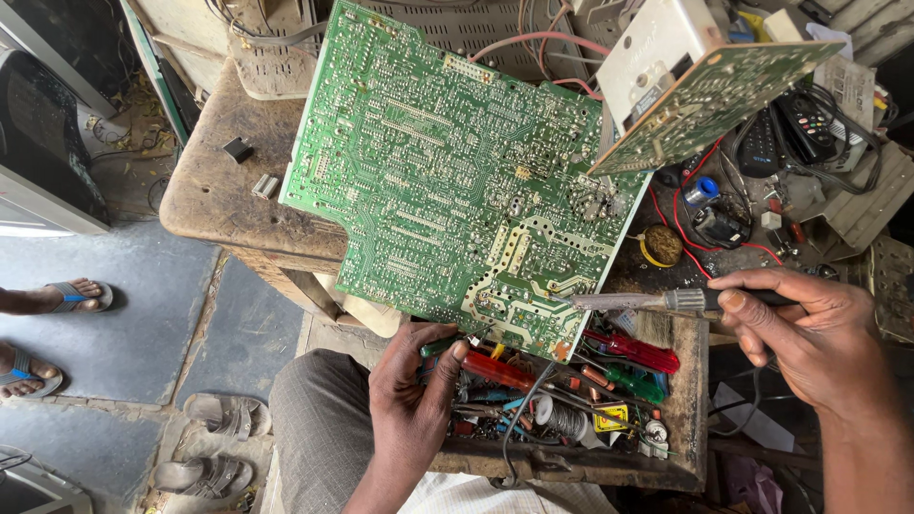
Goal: The person uses a soldering iron and a screwdriver to work on a green circuit board placed on a cluttered workbench. They repeatedly apply the soldering iron to specific points on the board and use the screwdriver to adjust components.
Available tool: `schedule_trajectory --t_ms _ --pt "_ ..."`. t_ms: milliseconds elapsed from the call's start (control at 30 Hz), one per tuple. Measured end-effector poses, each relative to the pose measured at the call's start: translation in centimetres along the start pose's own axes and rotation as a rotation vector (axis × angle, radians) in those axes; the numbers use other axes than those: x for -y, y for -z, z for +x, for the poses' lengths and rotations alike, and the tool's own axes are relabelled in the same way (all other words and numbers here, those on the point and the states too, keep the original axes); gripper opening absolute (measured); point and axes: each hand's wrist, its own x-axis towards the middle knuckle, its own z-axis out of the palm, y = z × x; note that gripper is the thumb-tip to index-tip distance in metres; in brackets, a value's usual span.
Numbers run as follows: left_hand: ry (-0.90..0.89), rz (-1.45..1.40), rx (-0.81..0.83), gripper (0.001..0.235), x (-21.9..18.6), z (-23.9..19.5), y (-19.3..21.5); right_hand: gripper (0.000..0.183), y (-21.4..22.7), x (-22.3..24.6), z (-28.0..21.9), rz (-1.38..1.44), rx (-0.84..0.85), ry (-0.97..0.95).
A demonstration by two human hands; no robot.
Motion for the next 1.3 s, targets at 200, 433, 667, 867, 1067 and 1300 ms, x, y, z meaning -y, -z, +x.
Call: schedule_trajectory --t_ms 200,433,667,867,1067,1300 --pt "0.021 -0.044 0.005 0.02 -0.1 0.0 -0.1 0.026 0.2 -0.1 0.2 -0.058 0.006 0.009" --pt "-0.008 -0.019 0.007 0.02 -0.2 0.0 -0.1 0.023 0.7 -1.2 -0.2 -0.19 -0.022 0.042" --pt "0.0 0.06 -0.06 0.017 0.1 -0.4 0.5 0.015 0.8 -0.1 -4.6 0.333 -0.207 0.228" --pt "0.093 -0.138 -0.14 0.021 2.0 -1.5 0.3 0.016 0.4 -0.4 -10.5 -0.502 -0.639 0.341" --pt "-0.084 -0.111 -0.166 0.021 3.5 -1.8 -0.4 0.02 -1.4 -0.2 -13.3 -0.573 -0.81 0.371" --pt "-0.118 -0.103 -0.188 0.021 2.6 -2.0 0.0 0.014 -2.5 -6.3 -12.1 -0.606 -0.821 0.341"
